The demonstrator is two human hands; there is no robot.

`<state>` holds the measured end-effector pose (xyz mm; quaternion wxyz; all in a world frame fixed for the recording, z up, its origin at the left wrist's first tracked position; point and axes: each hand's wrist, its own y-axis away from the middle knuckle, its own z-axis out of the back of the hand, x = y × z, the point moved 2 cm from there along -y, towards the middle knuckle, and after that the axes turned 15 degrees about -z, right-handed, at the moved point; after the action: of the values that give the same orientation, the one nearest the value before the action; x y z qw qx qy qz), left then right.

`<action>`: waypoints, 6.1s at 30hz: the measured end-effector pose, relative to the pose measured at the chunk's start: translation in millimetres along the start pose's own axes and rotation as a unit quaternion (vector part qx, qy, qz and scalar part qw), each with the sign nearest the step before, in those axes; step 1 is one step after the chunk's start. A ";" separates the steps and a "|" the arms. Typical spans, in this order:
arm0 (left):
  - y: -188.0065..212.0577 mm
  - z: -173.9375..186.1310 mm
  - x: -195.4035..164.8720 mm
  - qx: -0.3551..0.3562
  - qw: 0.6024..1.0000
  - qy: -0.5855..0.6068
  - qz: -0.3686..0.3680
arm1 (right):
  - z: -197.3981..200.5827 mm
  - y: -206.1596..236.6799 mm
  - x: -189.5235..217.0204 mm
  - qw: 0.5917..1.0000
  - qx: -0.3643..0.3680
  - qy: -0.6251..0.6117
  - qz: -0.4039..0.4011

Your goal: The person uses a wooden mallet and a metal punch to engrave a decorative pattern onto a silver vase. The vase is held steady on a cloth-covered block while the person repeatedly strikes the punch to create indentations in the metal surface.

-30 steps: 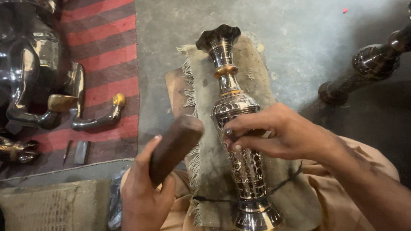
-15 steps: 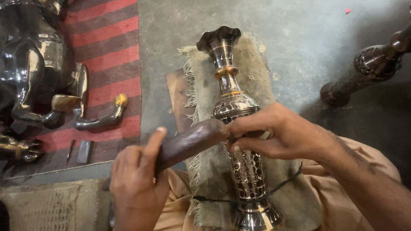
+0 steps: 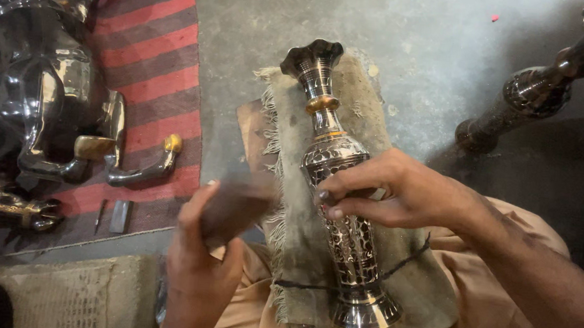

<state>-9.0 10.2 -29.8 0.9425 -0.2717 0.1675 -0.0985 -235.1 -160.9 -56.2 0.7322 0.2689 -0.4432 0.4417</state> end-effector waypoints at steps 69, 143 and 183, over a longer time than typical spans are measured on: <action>42.8 -19.3 31.7 0.057 0.992 -0.023 0.111 | 6.3 -7.1 3.6 0.993 0.027 -0.108 -0.049; -79.9 47.0 31.5 0.144 0.972 -0.002 -0.184 | -100.7 25.2 23.8 0.845 -0.498 -0.062 -0.185; -87.8 37.7 24.1 0.142 0.966 -0.080 -0.199 | -101.5 30.7 12.7 0.869 -0.477 -0.030 -0.127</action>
<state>18.9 -51.5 41.7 0.9431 -0.1704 0.0179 -0.2851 -217.7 -61.7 -91.8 0.8076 -0.0463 -0.5836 0.0710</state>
